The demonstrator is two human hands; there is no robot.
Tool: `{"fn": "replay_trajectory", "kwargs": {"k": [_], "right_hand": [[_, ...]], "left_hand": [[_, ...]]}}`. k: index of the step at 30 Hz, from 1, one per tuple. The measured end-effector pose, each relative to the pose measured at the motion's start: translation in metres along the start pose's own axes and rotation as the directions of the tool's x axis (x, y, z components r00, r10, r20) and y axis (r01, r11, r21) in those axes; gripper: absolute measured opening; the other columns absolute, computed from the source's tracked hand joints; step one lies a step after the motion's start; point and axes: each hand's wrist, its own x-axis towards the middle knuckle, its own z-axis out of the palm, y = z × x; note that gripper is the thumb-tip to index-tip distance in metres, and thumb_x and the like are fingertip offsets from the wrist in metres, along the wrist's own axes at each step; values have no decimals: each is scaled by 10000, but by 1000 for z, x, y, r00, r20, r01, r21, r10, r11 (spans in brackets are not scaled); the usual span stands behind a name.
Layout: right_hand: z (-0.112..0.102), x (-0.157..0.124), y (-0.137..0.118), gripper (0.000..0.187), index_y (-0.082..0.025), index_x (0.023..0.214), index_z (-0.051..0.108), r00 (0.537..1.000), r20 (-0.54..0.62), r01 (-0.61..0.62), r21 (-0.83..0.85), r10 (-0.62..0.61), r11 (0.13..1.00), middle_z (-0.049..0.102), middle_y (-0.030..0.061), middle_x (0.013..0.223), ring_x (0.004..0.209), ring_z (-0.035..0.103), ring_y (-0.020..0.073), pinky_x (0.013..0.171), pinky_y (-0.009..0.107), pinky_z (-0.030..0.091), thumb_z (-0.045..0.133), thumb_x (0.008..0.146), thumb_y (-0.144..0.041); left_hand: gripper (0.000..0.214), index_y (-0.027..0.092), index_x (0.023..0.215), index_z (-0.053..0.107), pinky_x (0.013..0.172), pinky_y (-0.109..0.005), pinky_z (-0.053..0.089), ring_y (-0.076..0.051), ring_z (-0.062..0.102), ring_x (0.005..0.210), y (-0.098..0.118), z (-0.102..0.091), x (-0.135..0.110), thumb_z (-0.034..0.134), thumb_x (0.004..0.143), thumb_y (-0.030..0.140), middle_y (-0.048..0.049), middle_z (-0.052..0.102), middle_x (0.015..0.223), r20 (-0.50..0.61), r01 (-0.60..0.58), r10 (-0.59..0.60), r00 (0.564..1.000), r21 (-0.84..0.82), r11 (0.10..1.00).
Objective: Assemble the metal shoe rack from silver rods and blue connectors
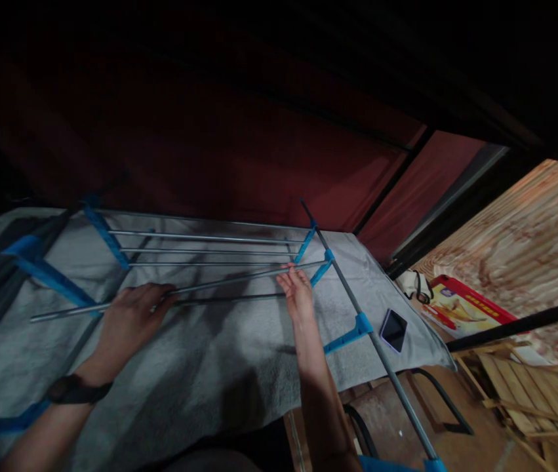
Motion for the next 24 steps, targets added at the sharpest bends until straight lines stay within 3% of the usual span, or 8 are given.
{"fn": "replay_trajectory", "kwargs": {"k": [14, 24], "right_hand": [[-14, 9, 9, 297, -190, 751, 706, 996, -90, -32, -51, 27, 998, 772, -20, 936, 833, 740, 113, 871, 282, 637, 972, 630, -246], [-41, 2, 37, 317, -208, 704, 675, 985, -121, -135, -67, 126, 989, 778, -27, 943, 824, 747, 115, 817, 256, 654, 971, 597, -246]], "left_hand": [[205, 181, 1127, 691, 855, -395, 444, -233, 658, 893, -8, -8, 15, 536, 1054, 293, -72, 724, 960, 66, -17, 13, 998, 67, 998], [206, 181, 1133, 692, 905, -395, 441, -242, 665, 966, -14, 15, -2, 542, 1050, 294, -82, 733, 1016, 245, 52, -57, 968, 30, 998]]}}
